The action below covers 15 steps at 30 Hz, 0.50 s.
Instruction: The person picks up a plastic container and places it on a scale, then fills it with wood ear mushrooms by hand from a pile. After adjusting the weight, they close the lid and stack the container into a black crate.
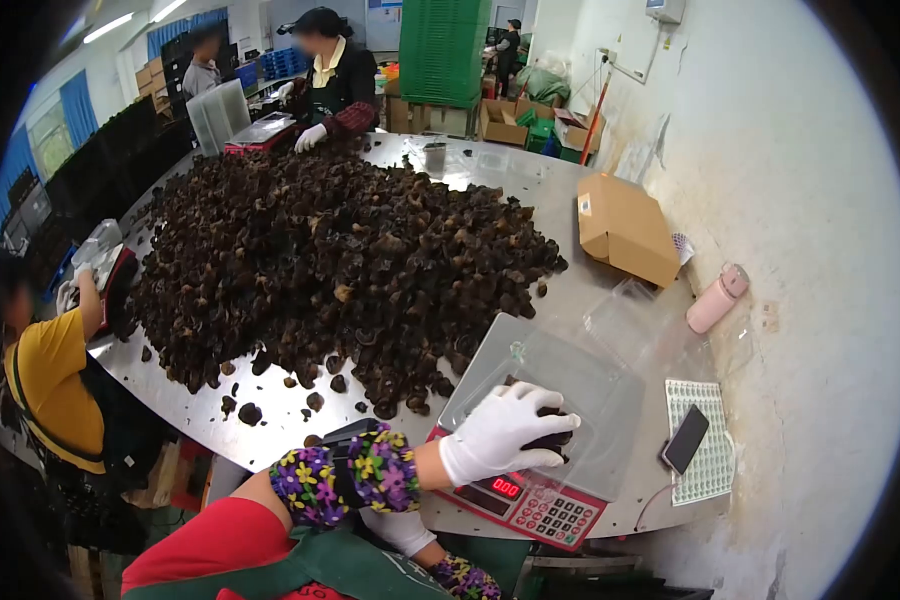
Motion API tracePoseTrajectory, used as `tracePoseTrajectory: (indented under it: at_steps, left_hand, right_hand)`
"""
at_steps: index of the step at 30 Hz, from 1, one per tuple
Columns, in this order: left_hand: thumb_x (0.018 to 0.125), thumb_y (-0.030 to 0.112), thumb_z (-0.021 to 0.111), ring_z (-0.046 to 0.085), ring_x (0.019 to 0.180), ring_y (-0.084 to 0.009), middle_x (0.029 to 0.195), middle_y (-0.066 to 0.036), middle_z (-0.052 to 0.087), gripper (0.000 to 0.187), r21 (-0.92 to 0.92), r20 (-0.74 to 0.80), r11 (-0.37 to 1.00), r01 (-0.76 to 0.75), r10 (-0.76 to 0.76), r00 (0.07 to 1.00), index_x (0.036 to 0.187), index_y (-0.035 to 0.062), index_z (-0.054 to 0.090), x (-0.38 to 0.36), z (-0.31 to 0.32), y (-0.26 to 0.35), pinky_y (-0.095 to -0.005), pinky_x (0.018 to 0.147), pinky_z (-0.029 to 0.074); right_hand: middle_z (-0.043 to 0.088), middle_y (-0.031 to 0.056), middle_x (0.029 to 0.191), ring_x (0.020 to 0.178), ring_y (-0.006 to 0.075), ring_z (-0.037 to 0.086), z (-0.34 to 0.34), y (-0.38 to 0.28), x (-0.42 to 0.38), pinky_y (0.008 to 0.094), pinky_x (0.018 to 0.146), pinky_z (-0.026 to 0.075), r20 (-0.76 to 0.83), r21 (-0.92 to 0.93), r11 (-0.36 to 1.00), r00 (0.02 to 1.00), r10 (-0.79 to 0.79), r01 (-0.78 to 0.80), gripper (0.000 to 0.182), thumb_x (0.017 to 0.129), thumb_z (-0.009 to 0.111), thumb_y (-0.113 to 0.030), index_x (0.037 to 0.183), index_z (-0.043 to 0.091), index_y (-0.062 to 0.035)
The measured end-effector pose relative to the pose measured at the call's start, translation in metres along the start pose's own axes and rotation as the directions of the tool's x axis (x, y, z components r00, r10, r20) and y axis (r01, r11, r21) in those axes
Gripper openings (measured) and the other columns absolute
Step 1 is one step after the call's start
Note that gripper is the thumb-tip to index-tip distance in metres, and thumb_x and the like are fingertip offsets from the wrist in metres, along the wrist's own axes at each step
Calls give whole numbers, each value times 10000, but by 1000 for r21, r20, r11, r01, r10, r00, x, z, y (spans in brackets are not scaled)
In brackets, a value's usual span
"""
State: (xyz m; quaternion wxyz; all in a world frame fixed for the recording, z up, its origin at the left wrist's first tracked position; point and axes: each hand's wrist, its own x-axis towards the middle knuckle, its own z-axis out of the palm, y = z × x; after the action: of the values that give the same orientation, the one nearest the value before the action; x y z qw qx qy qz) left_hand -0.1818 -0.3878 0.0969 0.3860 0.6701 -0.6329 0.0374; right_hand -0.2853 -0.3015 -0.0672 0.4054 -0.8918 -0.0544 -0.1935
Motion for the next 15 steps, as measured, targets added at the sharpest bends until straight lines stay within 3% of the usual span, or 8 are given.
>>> tracePoseTrajectory:
  at_steps: [2,4,6,8,10,11,12,15]
  left_hand:
    - [789,285,777,597,1032,-323,1132,-105,626,459,-36,-227,989,-145,133,965,1210,146,662,-8,-23,-4,-465,883,487]
    - [770,252,787,593,1082,-346,1168,-125,615,461,22,-284,997,-75,78,956,1188,106,658,-30,-42,-28,-454,928,482]
    - [778,259,785,573,1136,-362,1210,-140,607,462,-56,-77,962,269,-273,959,1195,103,662,-56,-69,-61,-457,974,468]
    - [792,316,792,555,1171,-369,1246,-165,603,512,265,-325,899,348,-257,910,1244,119,653,-103,-66,-110,-460,985,461]
    - [802,425,787,527,1212,-392,1304,-196,578,602,382,-253,807,449,-376,891,1320,167,623,-135,-73,-140,-477,1010,445]
    - [788,546,760,498,1253,-426,1379,-231,519,736,430,-183,777,460,-424,887,1411,213,552,-145,-74,-147,-506,1035,429]
    - [788,546,760,498,1253,-426,1379,-231,519,736,426,-175,779,460,-428,887,1411,213,552,-150,-69,-153,-506,1035,429]
    - [757,642,726,444,1324,-445,1474,-242,427,865,481,27,830,281,-335,942,1487,259,464,-148,-58,-156,-523,1057,415]
  right_hand:
    - [651,170,1202,1113,378,619,5,11,1,452,973,488,-28,-19,989,989,-148,148,398,863,655,-182,1240,621,-61]
    - [657,161,1071,988,381,638,-8,-2,5,440,879,518,202,128,959,954,224,-252,284,859,645,-141,1124,634,-40]
    - [636,149,985,908,365,637,-16,-15,18,437,815,524,-29,122,992,1000,-6,10,193,856,633,-95,1039,635,-35]
    - [643,126,970,888,319,650,-13,-14,17,415,796,529,6,113,994,1000,13,-14,170,858,642,-85,1022,660,-47]
    - [641,117,953,857,311,649,-15,-16,20,410,786,527,-34,136,991,999,-7,12,156,856,649,-82,1007,669,-48]
    - [634,112,930,827,304,645,-14,-16,21,408,770,523,-57,121,992,998,-22,29,151,849,654,-74,996,670,-46]
    - [634,112,930,827,304,645,-14,-16,21,408,770,523,-56,123,992,998,-12,19,151,849,654,-74,996,670,-46]
    - [649,111,956,840,317,651,-14,-18,23,411,742,534,-45,112,994,999,-2,7,174,830,659,-28,1000,672,-60]
